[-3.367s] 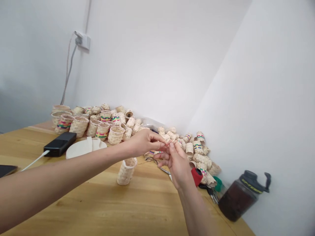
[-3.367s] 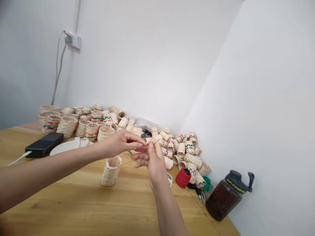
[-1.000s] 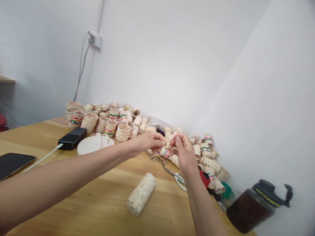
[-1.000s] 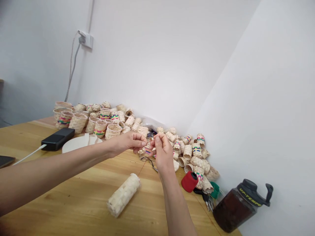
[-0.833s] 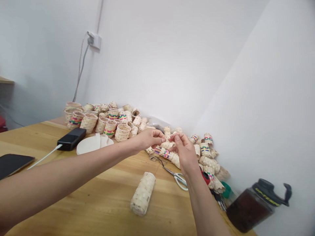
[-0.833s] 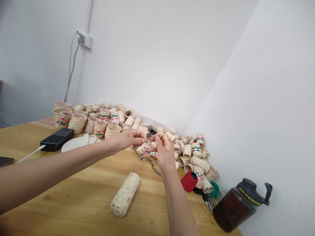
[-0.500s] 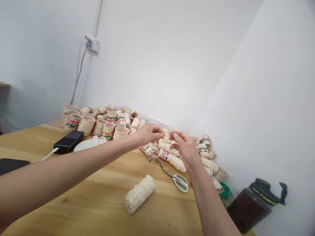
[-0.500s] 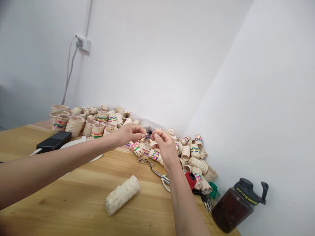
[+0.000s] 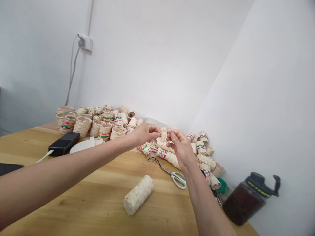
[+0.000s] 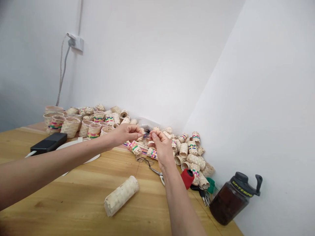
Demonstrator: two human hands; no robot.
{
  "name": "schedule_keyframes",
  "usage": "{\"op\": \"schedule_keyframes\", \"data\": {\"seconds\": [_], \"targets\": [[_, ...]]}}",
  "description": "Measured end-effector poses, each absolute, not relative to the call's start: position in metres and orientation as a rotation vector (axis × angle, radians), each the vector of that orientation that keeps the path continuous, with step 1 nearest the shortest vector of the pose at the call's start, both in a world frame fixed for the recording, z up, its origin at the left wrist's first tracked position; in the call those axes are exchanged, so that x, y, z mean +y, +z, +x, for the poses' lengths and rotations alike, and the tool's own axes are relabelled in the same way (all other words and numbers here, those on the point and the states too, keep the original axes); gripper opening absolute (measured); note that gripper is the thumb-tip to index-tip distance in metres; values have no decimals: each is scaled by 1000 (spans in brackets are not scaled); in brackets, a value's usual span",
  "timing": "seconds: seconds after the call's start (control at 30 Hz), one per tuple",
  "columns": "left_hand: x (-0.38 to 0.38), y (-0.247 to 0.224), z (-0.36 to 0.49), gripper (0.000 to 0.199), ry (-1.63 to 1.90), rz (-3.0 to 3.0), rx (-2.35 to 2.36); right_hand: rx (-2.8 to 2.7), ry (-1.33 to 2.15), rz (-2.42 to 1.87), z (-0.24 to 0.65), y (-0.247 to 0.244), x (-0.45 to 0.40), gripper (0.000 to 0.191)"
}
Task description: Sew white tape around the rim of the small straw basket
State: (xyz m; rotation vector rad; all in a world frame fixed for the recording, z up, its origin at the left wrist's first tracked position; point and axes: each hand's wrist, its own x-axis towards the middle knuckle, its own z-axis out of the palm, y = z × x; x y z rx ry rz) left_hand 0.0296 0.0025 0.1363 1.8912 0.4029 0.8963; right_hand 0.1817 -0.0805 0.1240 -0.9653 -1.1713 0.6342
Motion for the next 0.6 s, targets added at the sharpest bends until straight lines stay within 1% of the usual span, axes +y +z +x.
{"op": "schedule_keyframes", "data": {"seconds": [0.33, 0.6], "targets": [[4, 127, 28, 15, 868, 1897, 449, -1248, 508, -1023, 194, 105, -79, 23], [3, 130, 29, 15, 888, 1888, 462, -1173, 610, -976, 194, 108, -82, 24]]}}
